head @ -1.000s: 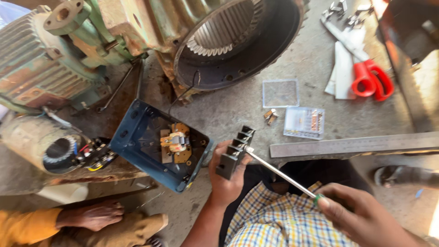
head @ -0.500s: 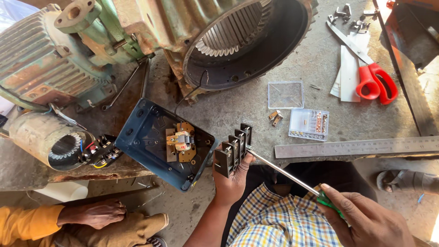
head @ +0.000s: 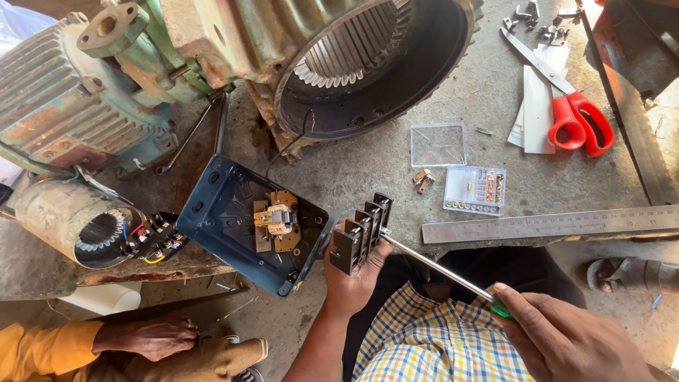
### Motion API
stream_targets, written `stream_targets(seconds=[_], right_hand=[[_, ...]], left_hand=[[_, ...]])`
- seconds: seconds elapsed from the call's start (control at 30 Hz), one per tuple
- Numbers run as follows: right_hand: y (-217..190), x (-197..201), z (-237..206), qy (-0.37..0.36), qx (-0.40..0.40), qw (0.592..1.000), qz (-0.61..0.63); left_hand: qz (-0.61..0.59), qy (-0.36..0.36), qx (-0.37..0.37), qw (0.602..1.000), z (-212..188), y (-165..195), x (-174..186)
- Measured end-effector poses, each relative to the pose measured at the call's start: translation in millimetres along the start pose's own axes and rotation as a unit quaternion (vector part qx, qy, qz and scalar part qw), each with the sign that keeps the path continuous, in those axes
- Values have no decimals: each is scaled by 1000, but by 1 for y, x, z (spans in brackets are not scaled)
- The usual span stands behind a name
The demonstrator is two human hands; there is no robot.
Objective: The person sits at a workbench and assembles an electrical terminal block, using a screwdriver to tighten screws on the black connector while fitting small metal contact parts into it by hand. They pick up small components from a plastic packet, insert them into the block, and turn the block over to work on different sides.
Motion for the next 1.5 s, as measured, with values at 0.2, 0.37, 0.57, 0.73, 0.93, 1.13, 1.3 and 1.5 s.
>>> stream_targets(seconds=[0.2,0.37,0.57,0.73,0.93,1.13,1.3,1.5], right_hand=[[10,-4,2,-5,-97,986,132],[18,-13,0,-47,-181,968,170],[6,-1,10,3,-120,962,245],[39,-24,-4,-144,-283,911,264],[117,72,-1,187,-205,933,231],[183,117,40,320,-162,931,-77],[140,135,81,329,-116,912,-217],[12,95,144,193,37,978,70]], left_hand=[[4,12,13,1000,-1,-4,2],[-19,12,5,1000,-1,-3,2],[42,1,-43,998,-2,0,3],[31,8,23,999,-8,-16,3],[-13,22,-7,1000,-9,-12,-4],[7,40,-18,999,-14,-5,-3],[-41,39,13,998,-19,-13,-2],[-67,25,8,997,-20,-15,-3]])
Point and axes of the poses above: each hand's wrist, its own z-axis towards the middle knuckle, its own x-axis out of the back of the hand, y = z × x, the point moved 9 cm from there along z, towards the middle knuckle, and after that the axes turned 5 degrees about -x, right-handed, at the moved point
